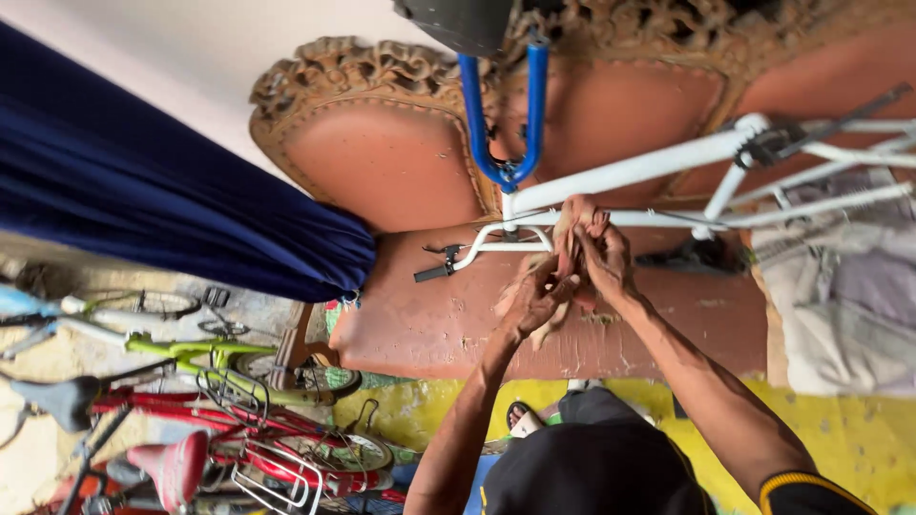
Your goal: The person wipes a bowl-shaped object with a cloth at a workbench, then carries it across the workshop and sets it down. The person then wipes the frame and parts of a white bicycle lying on a padded bench with the cloth, moving along the frame.
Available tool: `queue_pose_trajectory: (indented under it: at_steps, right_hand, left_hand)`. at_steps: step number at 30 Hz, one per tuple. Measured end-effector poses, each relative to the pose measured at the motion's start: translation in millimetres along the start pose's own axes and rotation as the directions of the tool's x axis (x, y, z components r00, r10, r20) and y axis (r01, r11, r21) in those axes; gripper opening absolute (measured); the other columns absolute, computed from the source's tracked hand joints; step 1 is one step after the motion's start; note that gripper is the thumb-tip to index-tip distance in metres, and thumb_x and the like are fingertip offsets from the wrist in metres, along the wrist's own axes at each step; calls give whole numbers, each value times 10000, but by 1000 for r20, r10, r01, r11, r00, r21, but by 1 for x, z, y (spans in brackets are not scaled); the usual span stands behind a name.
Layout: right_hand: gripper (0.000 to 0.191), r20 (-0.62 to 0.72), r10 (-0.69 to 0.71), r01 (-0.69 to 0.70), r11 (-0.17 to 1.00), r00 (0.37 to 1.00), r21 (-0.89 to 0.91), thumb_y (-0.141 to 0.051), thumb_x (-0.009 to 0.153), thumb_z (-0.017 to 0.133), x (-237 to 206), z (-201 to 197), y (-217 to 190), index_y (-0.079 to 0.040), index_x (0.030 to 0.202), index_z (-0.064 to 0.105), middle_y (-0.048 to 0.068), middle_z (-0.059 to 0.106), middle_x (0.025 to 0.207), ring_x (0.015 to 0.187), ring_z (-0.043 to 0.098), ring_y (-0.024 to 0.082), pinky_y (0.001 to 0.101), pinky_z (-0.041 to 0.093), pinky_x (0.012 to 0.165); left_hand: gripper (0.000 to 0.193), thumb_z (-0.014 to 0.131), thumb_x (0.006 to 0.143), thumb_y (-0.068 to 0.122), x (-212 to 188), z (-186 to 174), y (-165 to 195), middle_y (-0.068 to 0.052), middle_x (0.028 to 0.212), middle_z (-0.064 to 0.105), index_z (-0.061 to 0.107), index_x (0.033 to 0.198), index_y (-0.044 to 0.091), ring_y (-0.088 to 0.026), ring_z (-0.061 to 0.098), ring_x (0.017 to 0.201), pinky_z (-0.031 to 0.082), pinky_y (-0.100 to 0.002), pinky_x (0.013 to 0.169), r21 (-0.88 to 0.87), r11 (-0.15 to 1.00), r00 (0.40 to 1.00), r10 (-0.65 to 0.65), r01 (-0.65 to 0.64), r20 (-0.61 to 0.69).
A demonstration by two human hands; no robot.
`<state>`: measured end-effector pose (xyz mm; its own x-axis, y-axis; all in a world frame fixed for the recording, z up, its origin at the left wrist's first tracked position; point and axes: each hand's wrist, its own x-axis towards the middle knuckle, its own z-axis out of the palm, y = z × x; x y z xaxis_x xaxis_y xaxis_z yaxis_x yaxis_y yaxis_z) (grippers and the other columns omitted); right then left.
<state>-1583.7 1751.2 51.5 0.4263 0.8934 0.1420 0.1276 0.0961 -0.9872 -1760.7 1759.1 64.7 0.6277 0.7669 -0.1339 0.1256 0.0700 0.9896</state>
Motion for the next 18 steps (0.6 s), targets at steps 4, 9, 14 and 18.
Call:
queue_pose_trajectory:
  at_steps: [4,9,14,18]
  right_hand:
    - [201,-93,-162,163,987,982,5,-224,1094,639,71,16,13,-38,1019,644,18,637,910,871,558,96,290,484,778]
    - [222,-96,-458,437,881,884,-180,-195,1120,585,159,38,-17,24,1148,601,176,634,1031,951,625,272,415,510,860]
    - [500,-2,-322,321,946,947,-50,-285,1058,594,233,82,-44,-7,1453,465,207,624,1085,960,631,324,407,519,867]
    - [525,-85,-478,445,859,874,-254,-280,1127,698,256,109,-49,23,1474,446,238,613,1362,1241,632,377,432,501,1071]
  left_hand:
    - [679,711,934,359,13,-23,20,-170,1361,638,467,1504,82,-298,646,1231,549,-419,1021,-33,999,986,-18,13,-164]
    - [745,756,868,473,7,-48,20,-162,1334,683,560,1462,68,-297,667,1193,557,-425,987,-3,998,922,-59,63,-382]
    - [728,765,869,499,3,-73,14,-155,1271,725,598,1404,34,-259,708,1153,567,-402,978,-27,997,913,-81,77,-399]
    - [709,769,860,474,-3,-99,9,-140,1231,727,613,1377,15,-254,711,1111,576,-407,954,-61,992,918,-125,110,-376]
